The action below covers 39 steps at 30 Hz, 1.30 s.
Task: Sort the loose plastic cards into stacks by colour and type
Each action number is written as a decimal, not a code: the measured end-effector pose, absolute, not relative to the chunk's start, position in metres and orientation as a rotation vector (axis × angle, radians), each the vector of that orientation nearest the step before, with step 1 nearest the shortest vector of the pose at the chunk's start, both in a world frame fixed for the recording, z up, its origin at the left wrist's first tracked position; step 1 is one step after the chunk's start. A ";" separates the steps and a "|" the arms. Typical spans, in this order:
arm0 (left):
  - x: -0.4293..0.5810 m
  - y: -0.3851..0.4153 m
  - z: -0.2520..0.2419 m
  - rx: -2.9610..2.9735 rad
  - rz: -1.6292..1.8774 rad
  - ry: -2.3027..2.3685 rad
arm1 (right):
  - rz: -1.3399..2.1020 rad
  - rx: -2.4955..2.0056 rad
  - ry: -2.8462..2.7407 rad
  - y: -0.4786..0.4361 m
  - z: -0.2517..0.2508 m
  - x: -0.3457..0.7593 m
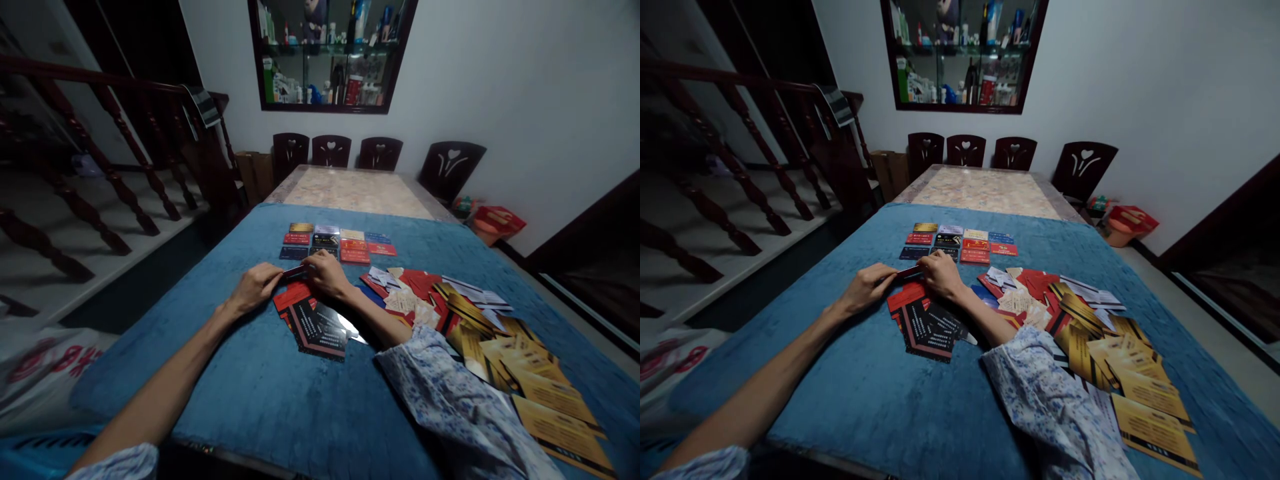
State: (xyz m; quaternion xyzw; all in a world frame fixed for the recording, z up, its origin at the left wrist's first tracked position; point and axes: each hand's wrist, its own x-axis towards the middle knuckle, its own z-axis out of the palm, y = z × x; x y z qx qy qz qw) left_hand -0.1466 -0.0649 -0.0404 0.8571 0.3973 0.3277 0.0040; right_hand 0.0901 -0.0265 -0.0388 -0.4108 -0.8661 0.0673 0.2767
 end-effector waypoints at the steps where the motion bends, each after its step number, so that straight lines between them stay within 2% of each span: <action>1: -0.147 -0.064 -0.041 2.656 1.056 1.260 | 0.183 -1.124 -2.308 -0.027 -0.038 0.090; 16: -0.149 -0.055 -0.054 2.409 1.194 1.417 | 0.137 -1.134 -2.303 -0.031 -0.042 0.089; 24: -0.145 -0.055 -0.057 2.446 1.198 1.313 | 0.042 -1.156 -2.375 -0.031 -0.046 0.089; 39: -0.146 -0.056 -0.058 2.468 0.950 1.434 | 0.076 -1.217 -2.479 -0.037 -0.040 0.088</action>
